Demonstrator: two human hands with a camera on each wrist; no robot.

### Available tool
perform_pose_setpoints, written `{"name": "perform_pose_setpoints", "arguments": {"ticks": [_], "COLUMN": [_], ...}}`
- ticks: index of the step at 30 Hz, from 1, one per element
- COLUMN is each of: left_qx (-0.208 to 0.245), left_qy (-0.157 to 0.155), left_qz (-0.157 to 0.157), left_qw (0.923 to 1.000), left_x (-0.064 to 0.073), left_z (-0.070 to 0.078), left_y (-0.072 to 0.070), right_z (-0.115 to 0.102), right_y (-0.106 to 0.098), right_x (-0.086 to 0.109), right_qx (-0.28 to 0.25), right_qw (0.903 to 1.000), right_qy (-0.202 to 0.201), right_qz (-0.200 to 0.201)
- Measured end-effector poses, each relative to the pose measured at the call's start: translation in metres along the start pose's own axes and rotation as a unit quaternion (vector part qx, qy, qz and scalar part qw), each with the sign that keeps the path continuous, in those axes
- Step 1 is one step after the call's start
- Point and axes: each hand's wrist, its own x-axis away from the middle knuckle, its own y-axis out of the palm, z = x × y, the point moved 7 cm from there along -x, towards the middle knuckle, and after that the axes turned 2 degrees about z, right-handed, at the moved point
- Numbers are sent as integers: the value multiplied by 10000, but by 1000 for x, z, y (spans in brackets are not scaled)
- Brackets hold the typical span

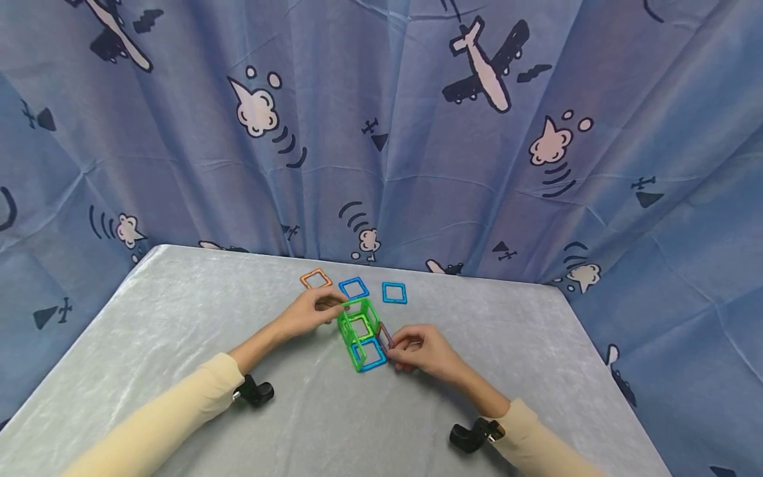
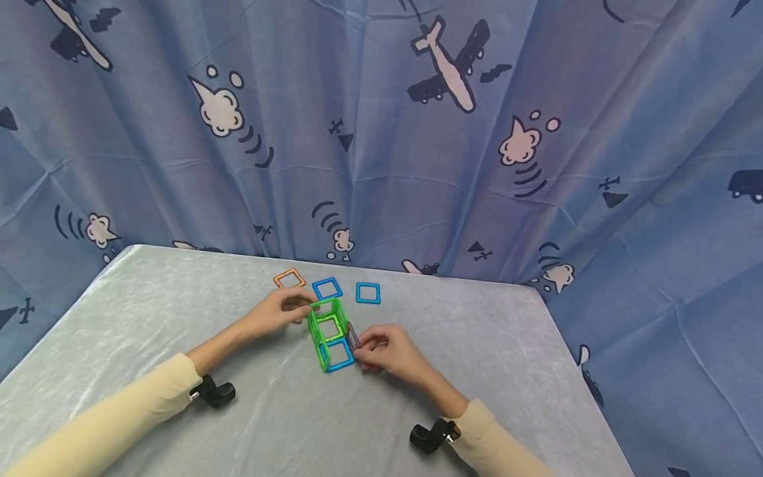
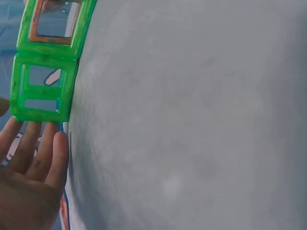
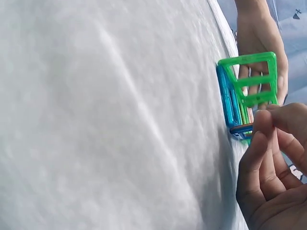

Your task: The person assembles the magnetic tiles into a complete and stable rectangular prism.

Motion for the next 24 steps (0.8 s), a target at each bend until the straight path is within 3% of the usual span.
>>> {"name": "perform_pose_setpoints", "arguments": {"ticks": [8,12,24], "left_qx": [-28,181,462], "left_qy": [193,226,-24], "left_qz": [-162,-316,-487], "left_qw": [9997,9991,9977], "left_x": [11,17,35], "left_z": [4,4,8], "left_y": [-5,-4,2], "right_z": [4,4,8], "right_y": [-14,-20,-35], "right_x": [-5,-8,-23], "right_qx": [97,165,403], "right_qw": [9998,9994,9984], "right_qy": [-123,-253,-181], "right_qz": [132,193,363]}}
